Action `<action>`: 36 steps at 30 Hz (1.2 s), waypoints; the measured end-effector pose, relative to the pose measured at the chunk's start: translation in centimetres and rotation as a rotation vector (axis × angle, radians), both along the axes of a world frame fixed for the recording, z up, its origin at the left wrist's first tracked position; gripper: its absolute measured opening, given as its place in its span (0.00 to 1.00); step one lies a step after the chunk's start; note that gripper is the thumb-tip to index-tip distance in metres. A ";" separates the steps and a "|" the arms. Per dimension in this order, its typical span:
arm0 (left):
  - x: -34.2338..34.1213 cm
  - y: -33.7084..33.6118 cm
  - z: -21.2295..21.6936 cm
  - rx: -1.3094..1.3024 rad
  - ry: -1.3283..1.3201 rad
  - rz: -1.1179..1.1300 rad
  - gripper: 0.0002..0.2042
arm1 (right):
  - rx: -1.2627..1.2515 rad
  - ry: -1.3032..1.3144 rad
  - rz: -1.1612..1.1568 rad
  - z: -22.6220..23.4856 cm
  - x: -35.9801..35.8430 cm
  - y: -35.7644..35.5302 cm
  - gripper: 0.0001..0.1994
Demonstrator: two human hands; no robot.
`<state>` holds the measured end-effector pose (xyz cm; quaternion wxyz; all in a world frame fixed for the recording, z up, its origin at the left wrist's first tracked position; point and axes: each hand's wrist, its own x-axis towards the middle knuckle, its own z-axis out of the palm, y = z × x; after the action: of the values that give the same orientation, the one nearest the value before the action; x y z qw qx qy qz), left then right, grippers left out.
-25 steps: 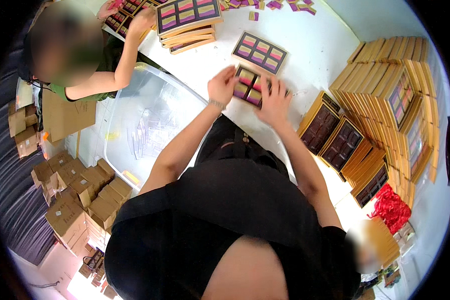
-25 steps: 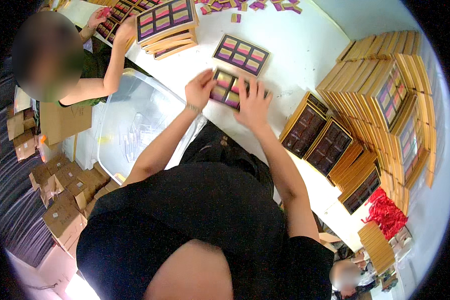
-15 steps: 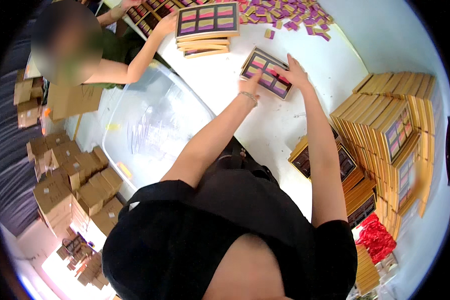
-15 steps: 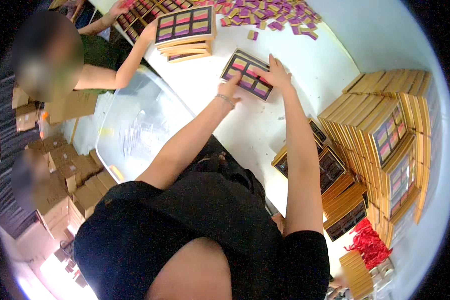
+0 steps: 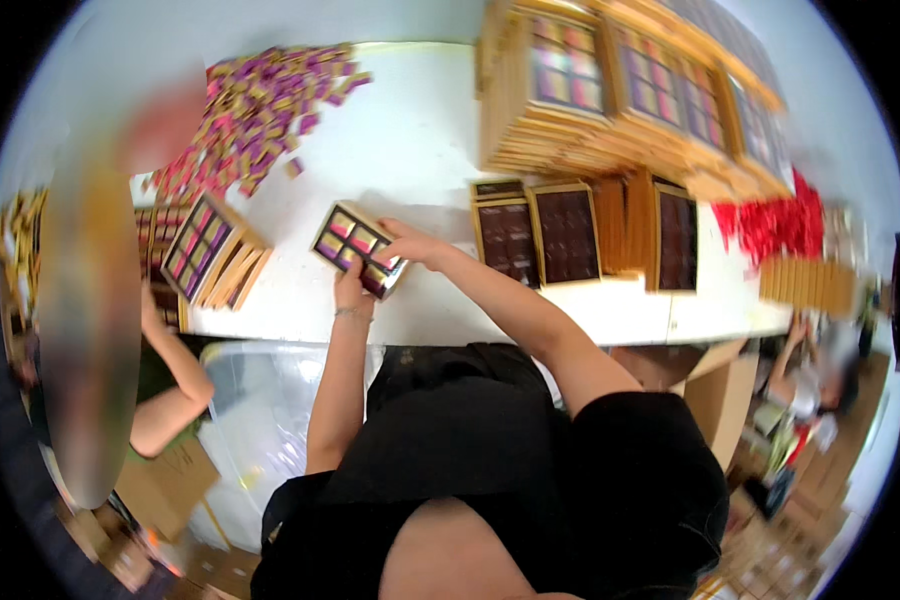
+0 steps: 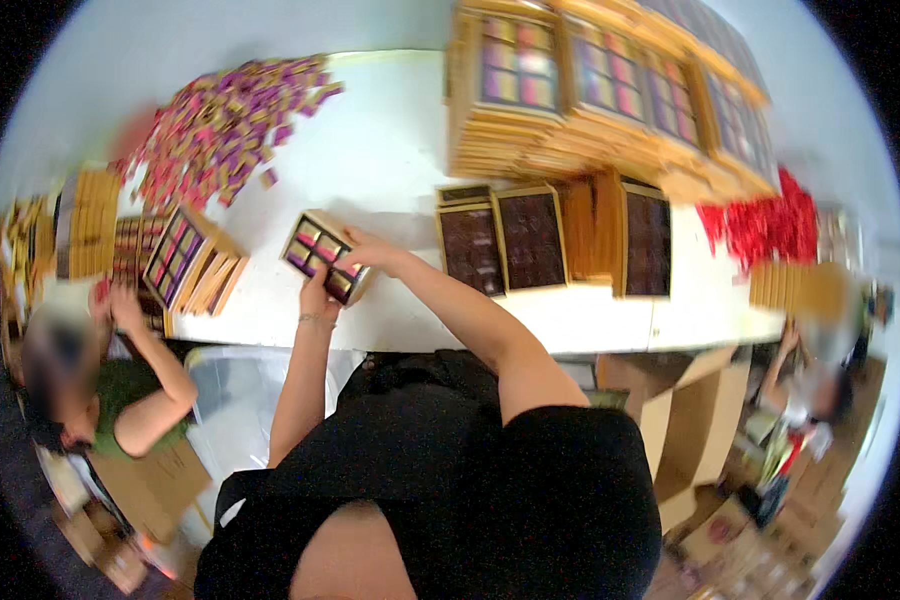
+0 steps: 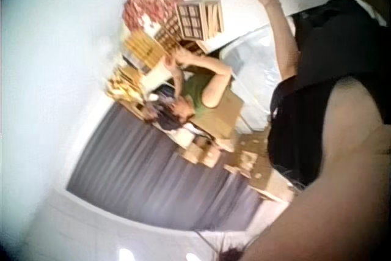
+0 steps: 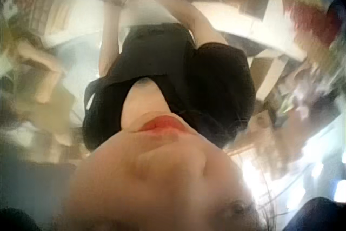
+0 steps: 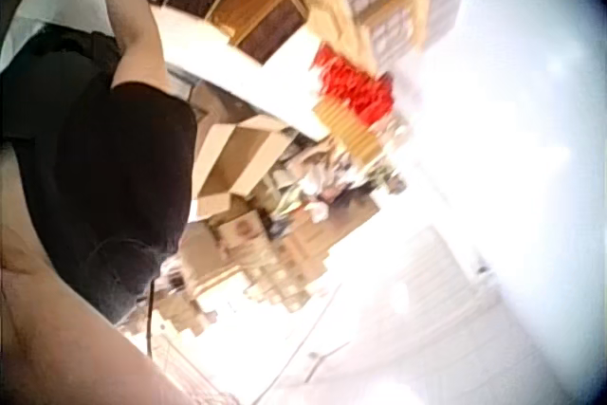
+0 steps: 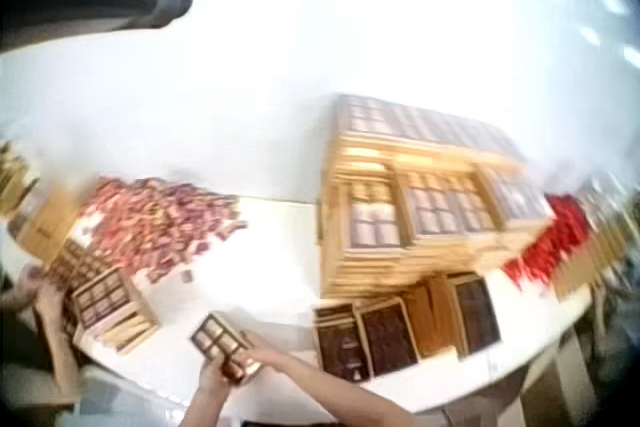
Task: The person places small pink and yellow wrapped chocolates into the compartments of dark brown cardboard trays. They handle the trays one by one, filling them and then stacking the completed units on the table. A coworker is visible in the background performing similar assembly tasks.
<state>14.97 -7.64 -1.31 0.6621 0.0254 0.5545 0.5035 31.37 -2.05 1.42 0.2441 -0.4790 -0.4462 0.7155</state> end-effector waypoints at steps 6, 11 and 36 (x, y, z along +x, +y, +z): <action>4.5 1.1 16.5 0.514 0.126 -0.361 0.24 | 0.281 0.129 -0.335 11.6 3.7 -4.1 0.42; 13.8 11.2 27.7 0.767 -0.079 -0.560 0.18 | 0.695 -0.080 -0.691 26.0 12.4 -1.9 0.41; 28.9 20.5 23.7 0.642 0.202 -0.692 0.16 | 1.207 -1.676 -0.383 28.3 40.3 -3.1 0.16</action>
<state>43.92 12.85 22.44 0.6922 0.4602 0.3916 0.3946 71.65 -5.10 29.74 0.1644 -0.6823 -0.6718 -0.2367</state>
